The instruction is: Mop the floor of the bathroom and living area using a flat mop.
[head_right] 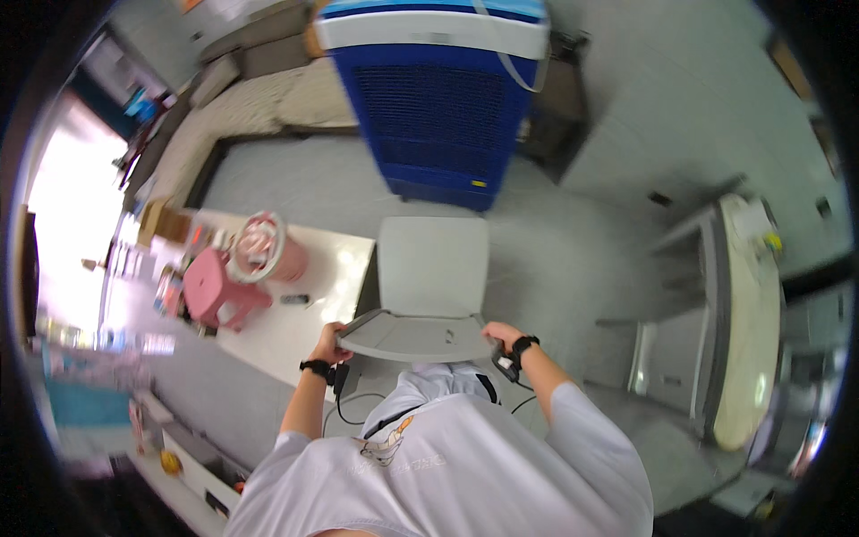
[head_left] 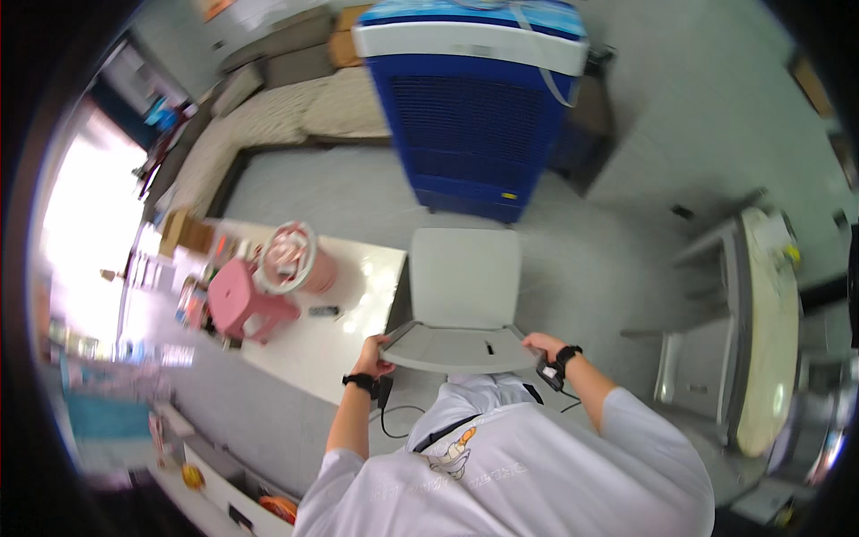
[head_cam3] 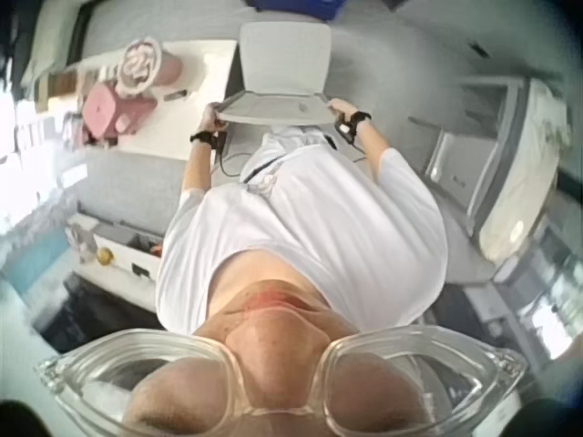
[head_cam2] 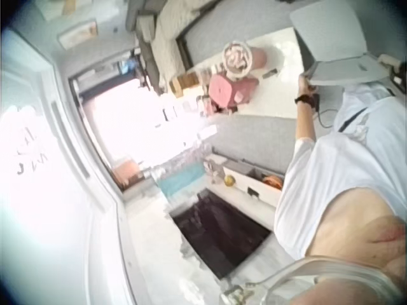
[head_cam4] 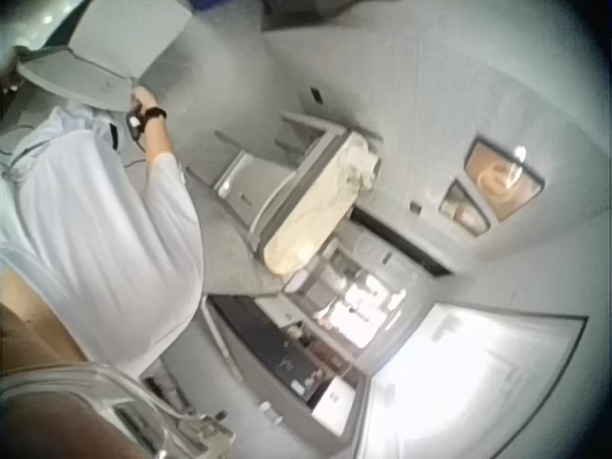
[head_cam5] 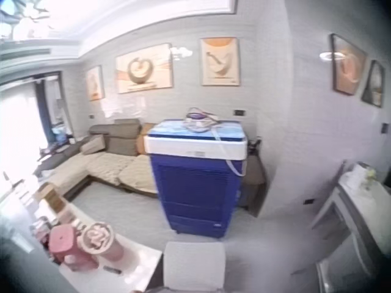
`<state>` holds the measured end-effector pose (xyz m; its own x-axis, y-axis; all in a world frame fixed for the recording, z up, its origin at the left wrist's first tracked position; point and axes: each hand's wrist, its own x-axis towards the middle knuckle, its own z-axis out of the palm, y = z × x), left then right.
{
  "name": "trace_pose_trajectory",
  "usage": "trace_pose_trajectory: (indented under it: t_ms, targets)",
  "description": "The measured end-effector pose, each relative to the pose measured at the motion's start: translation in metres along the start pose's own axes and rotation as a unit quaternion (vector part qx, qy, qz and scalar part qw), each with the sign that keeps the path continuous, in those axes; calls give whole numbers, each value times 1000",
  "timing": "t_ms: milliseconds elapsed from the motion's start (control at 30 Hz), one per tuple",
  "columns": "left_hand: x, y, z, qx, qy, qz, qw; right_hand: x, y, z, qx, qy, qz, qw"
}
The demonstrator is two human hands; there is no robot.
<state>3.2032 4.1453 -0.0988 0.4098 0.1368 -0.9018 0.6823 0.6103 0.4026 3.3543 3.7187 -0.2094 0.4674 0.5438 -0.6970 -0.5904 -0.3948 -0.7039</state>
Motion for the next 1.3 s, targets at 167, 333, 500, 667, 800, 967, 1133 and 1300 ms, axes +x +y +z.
trace_pose_trajectory:
  t_ms: [167,333,500,667,800,967,1133,1300]
  targets:
    - [-4,-18,-47,-65,18,-8,998,5,-28,46,-1,50,204,978]
    - [12,-14,3,-54,4,8,999,-10,0,12,164,127,149,967]
    - [22,-59,-10,-202,-28,93,975,-70,3,20,380,176,123,900]
    - [54,-162,-16,-135,56,58,988,-137,120,-49,458,273,105,840]
    - [56,-224,38,71,33,-28,997,-225,214,-98,548,344,27,762]
    - [67,-298,196,131,-57,-44,989,-378,344,-149,637,383,-110,660]
    - [16,-328,385,299,-193,13,934,-503,367,-181,686,426,-124,576]
    - [-43,-346,559,371,-280,22,885,-562,383,-190,711,461,-163,506]
